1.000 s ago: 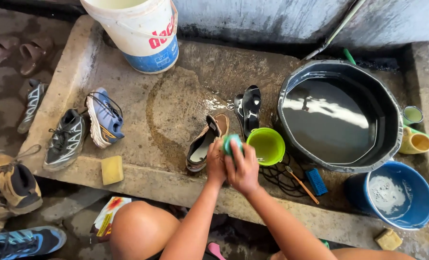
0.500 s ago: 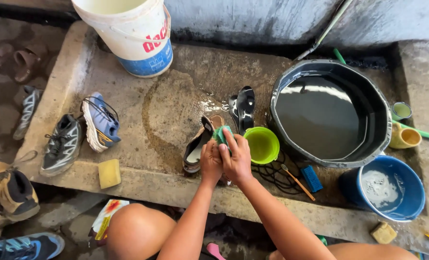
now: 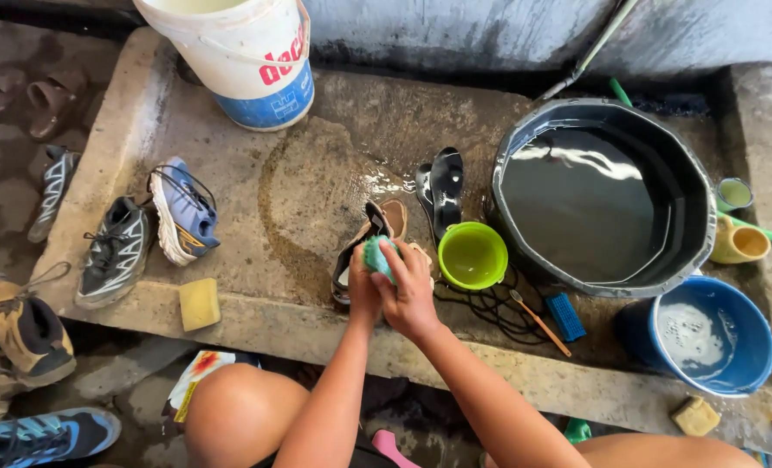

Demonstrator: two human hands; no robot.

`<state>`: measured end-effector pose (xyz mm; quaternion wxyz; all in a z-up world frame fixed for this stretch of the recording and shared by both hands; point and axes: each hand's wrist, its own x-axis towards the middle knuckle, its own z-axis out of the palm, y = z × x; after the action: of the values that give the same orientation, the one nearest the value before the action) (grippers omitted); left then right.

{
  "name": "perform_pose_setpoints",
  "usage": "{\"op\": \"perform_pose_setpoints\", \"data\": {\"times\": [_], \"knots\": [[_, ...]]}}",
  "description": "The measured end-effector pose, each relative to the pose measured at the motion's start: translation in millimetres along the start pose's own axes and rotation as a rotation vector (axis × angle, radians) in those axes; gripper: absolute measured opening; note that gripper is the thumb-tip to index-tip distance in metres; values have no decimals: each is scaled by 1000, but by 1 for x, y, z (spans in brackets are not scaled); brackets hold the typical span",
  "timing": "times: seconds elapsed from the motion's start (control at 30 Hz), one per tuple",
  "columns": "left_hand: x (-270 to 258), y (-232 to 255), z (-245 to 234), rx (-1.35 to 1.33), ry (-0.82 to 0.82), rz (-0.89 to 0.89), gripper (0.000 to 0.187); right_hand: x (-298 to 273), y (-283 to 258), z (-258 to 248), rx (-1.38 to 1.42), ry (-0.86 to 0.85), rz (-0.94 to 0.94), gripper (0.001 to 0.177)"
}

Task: Scrubbing the soles of shoes with a brush and soapy water in a washing area.

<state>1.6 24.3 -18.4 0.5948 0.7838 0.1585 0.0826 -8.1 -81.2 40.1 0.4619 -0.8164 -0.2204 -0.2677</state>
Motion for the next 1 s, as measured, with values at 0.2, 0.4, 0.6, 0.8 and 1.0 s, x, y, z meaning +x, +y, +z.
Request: {"op": "perform_pose_setpoints", "data": {"times": [0.2, 0.4, 0.6, 0.8, 1.0], "knots": [[-4, 48, -30, -49, 99, -265, 35, -137, 45, 11, 4, -10, 84, 59], [2, 29, -24, 4, 148, -294, 41, -152, 60, 25, -4, -5, 340, 58], [16, 5, -20, 45, 106, -408, 48, -32, 1, 18, 166, -27, 29, 55], [11, 21, -36, -100, 248, -401, 43, -156, 102, 10, -303, -125, 66, 50], [8, 63, -39, -107, 218, -432, 54, -161, 138, -12, -601, -750, 714, 47]]}}
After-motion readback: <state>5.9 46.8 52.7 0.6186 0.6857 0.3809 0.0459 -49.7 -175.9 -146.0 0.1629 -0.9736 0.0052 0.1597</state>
